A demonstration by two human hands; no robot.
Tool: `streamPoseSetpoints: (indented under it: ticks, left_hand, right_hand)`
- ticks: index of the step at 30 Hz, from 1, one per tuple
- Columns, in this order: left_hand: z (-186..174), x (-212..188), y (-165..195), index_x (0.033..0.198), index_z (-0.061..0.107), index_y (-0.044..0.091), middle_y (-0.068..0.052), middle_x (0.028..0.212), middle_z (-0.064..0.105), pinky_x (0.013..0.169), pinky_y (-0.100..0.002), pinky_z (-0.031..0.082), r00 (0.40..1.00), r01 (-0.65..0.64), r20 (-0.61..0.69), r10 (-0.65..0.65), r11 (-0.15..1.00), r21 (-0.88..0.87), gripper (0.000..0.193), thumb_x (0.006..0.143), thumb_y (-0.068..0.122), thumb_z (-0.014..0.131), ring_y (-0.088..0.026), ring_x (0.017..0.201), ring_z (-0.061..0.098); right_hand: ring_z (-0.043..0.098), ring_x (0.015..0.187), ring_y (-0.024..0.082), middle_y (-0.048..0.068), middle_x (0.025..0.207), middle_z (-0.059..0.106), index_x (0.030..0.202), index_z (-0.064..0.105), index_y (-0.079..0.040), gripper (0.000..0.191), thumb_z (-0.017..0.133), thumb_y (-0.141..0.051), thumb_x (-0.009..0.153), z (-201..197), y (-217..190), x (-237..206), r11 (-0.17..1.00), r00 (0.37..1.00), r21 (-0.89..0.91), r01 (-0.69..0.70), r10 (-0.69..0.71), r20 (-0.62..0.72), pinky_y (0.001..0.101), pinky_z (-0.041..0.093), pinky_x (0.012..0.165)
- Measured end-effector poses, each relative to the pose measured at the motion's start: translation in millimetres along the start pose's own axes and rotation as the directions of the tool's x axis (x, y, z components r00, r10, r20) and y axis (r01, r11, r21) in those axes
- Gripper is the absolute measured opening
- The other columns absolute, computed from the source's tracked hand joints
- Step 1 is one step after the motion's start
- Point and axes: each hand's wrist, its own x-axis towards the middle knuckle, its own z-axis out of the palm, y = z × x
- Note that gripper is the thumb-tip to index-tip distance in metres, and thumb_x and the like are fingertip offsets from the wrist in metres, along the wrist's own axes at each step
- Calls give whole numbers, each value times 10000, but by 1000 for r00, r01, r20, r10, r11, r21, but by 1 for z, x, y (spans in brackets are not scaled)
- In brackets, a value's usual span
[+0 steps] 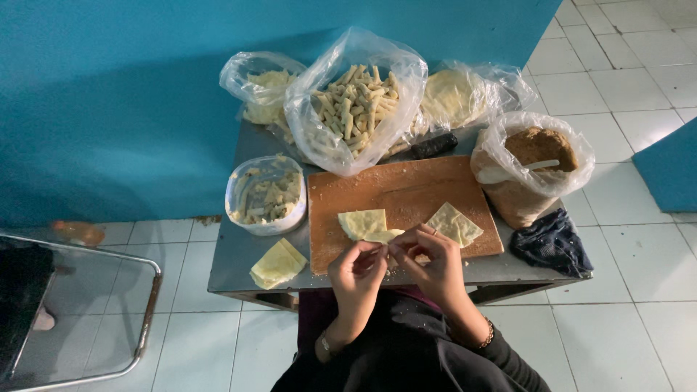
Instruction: The person sits at a small table and folds triangular pastry wrappers one at a time, spooning brown filling from a plastic bag onto each wrapper, folding the wrapper over the filling into a filled pastry, and placing the finished pastries into a plastic bag. A container of additional filling sits beside the cutting board.
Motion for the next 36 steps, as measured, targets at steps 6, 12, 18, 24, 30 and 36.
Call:
streamPoseSetpoints:
  ticks: [6, 12, 18, 24, 30, 36]
  left_hand:
    - [-2, 1, -3, 917, 694, -35, -26, 839, 736, 670, -210, 563, 998, -12, -66, 19, 994, 111, 81, 858, -21, 747, -63, 795, 716]
    - [-2, 3, -12, 960, 656, -17, -22, 891, 689, 687, -218, 580, 995, -35, -86, 42, 996, 82, 124, 858, -40, 721, -65, 813, 708]
    - [-2, 3, -1, 932, 610, -11, -32, 908, 657, 669, -228, 574, 986, -165, -5, 169, 968, 187, 150, 840, -57, 719, -75, 805, 688]
    - [6, 2, 20, 901, 605, 9, -96, 893, 662, 669, -311, 564, 910, -403, 93, 405, 804, 437, 190, 783, -23, 751, -213, 772, 737]
    - [8, 2, 24, 893, 617, 35, -89, 857, 664, 704, -339, 565, 897, -425, 78, 434, 803, 417, 170, 806, -7, 757, -262, 782, 722]
    - [9, 1, 23, 951, 619, 30, -118, 971, 661, 722, -393, 549, 832, -513, 182, 524, 603, 610, 195, 805, -10, 744, -331, 863, 694]
  right_hand:
    - [702, 811, 99, 51, 940, 701, 945, 694, 24, 76, 715, 1, 876, 5, 2, -1, 1000, 999, -7, -25, 25, -36, 246, 571, 664]
    - [616, 817, 86, 35, 906, 628, 1027, 642, 39, 111, 630, -64, 987, 6, 18, -3, 963, 984, 206, -175, 179, -2, 235, 525, 714]
    - [607, 829, 71, 13, 928, 658, 1106, 638, 7, 205, 564, -166, 1025, 4, 26, -2, 911, 958, 307, -274, 233, 165, 222, 511, 731]
    - [629, 780, 97, 60, 881, 675, 1037, 615, 3, 196, 734, -94, 914, 7, 14, 1, 985, 984, 70, -157, 150, 101, 250, 538, 664]
    - [711, 736, 122, 79, 933, 708, 1024, 644, 2, 143, 692, -92, 928, 4, 3, 0, 997, 996, -9, -79, 79, 48, 270, 584, 629]
    - [682, 749, 140, 101, 888, 694, 1016, 640, 23, 266, 800, -95, 840, 5, 5, 1, 999, 999, -32, -20, 21, 46, 280, 594, 639]
